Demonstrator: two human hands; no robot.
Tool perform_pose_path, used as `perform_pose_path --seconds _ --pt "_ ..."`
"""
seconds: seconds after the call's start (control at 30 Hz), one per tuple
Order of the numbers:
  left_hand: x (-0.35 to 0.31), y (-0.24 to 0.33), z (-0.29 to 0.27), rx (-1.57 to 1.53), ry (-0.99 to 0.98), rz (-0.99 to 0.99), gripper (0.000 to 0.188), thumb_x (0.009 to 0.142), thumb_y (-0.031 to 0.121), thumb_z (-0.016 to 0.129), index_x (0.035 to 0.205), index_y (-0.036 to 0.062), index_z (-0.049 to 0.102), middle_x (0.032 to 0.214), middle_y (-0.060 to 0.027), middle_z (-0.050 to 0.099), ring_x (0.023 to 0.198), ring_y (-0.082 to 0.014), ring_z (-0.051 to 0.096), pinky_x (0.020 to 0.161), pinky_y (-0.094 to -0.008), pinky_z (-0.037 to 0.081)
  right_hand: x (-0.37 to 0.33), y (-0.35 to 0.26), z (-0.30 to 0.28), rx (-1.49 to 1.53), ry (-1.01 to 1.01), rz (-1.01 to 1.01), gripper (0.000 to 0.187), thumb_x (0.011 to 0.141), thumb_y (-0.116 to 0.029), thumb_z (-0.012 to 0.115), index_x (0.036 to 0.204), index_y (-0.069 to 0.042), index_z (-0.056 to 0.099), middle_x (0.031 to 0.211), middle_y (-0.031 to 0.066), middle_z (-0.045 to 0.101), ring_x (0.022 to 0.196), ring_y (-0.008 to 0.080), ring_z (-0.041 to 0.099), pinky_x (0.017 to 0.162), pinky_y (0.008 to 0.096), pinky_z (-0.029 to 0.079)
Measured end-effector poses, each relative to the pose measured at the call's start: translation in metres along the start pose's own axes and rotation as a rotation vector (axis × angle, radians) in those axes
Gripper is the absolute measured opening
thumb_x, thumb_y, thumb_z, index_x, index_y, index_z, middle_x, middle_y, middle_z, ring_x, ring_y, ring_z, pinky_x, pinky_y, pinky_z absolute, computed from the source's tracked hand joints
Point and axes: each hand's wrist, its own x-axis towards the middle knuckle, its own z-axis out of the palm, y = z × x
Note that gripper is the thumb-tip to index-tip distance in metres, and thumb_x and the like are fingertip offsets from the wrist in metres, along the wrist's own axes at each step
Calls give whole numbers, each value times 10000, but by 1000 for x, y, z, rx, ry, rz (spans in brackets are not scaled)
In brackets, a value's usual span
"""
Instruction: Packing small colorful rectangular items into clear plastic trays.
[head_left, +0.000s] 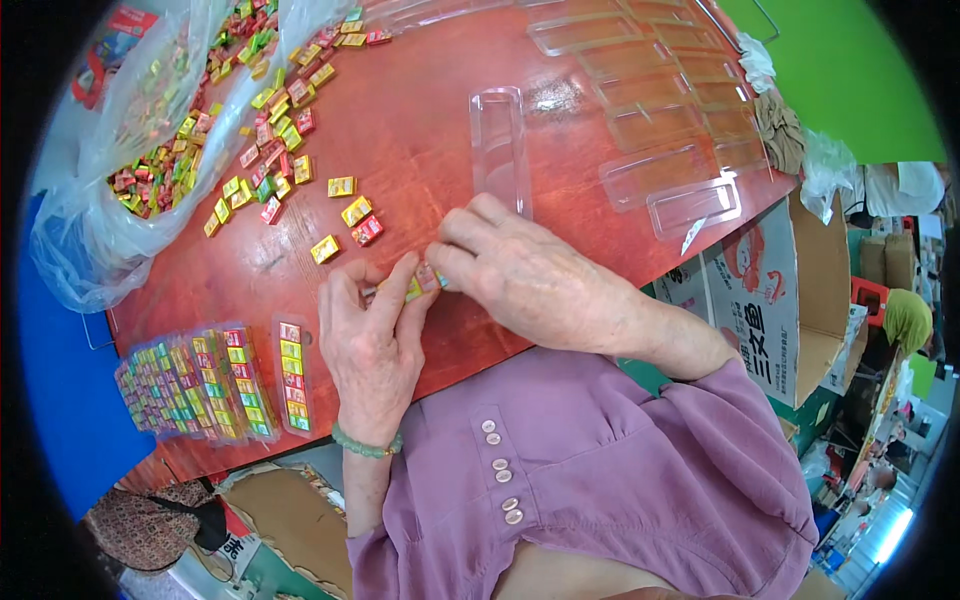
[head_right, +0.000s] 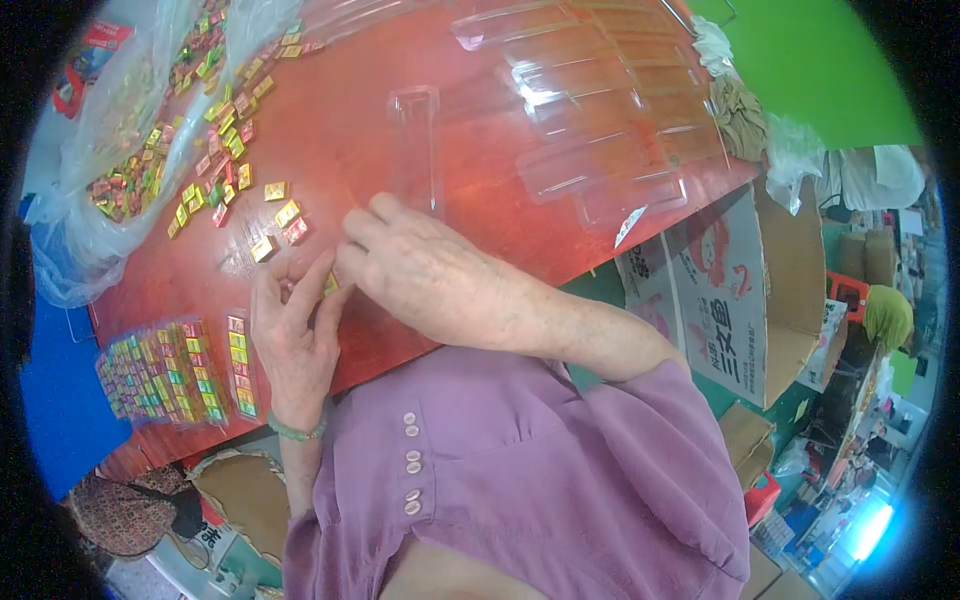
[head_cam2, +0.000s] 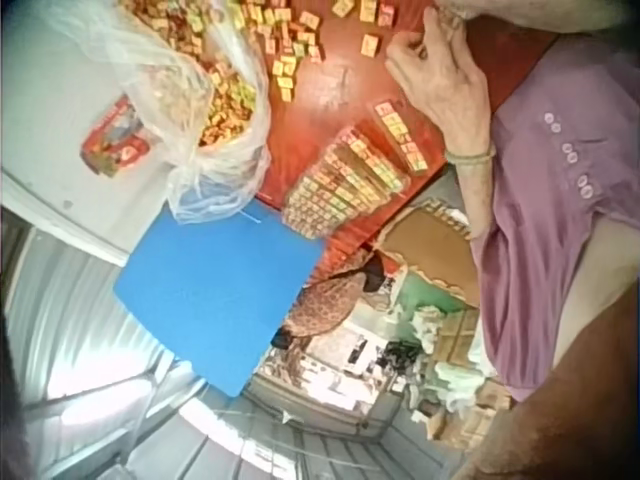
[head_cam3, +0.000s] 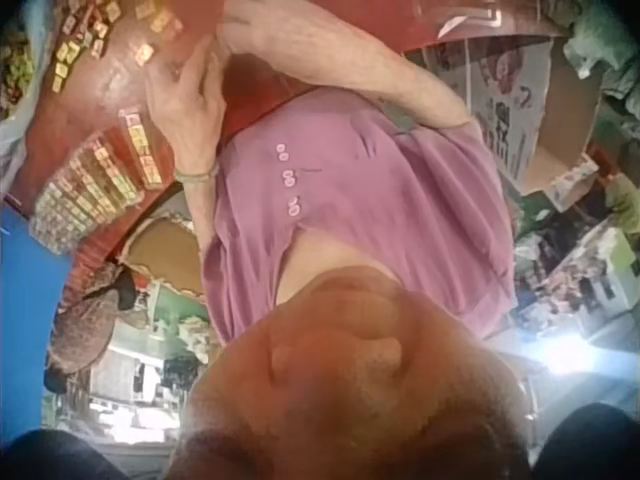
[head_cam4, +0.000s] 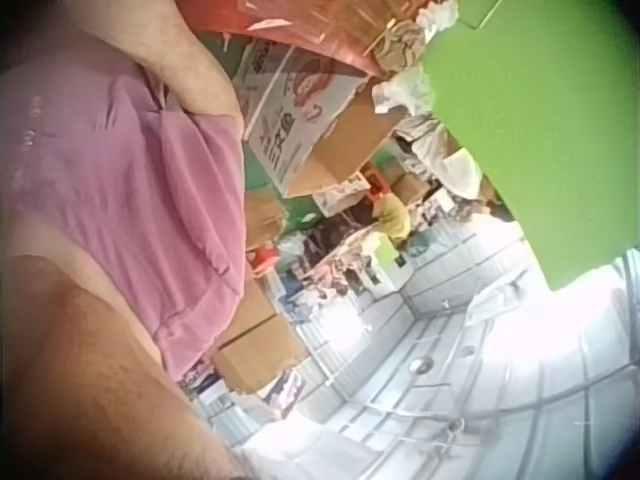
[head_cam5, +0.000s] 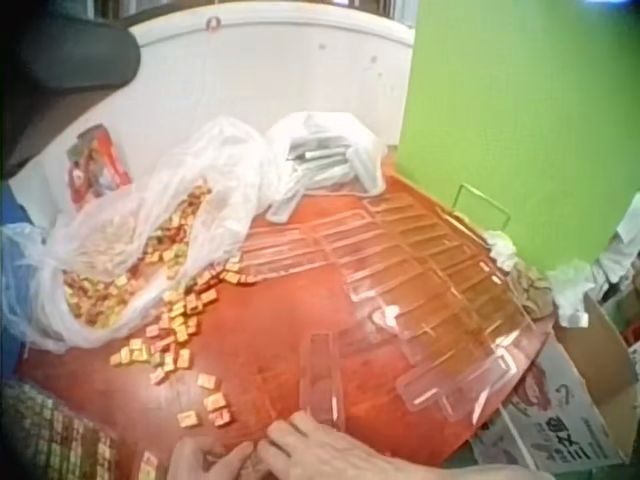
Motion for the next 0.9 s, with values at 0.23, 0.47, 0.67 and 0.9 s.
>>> perform_pose_path --seconds 0.23,0.47,0.67,0.9 --pt "14 2 -2 23 -46 93 380 775 95 841 1145 80 757 987 -94 575 888 -268 564 745 -393 500 -6 -3 0 -53 60 96 300 836 -34 634 1130 26 618 1064 144 550 1040 329 535 910 396 504" --pt "-23 -15 -21 108 -100 -63 394 783 85 837 1169 85 759 1008 -90 573 887 -263 557 750 -392 488 10 -20 38 -79 -4 -43 339 806 -80 637 1114 61 623 1033 138 551 987 282 528 879 365 495" --pt "-31 -21 -16 30 -82 -131 411 790 93 842 1193 116 765 1062 -105 560 909 -266 548 752 -395 482 14 -22 21 -109 12 24 375 866 -215 727 1147 12 628 1050 124 567 1001 299 553 851 389 514" --pt "-32 -24 -16 26 -21 -88 404 796 118 847 1192 139 769 1083 -116 561 925 -277 561 765 -400 493 24 30 3 -304 294 424 423 842 -203 803 1161 -19 596 1052 172 634 971 370 611 867 449 526"
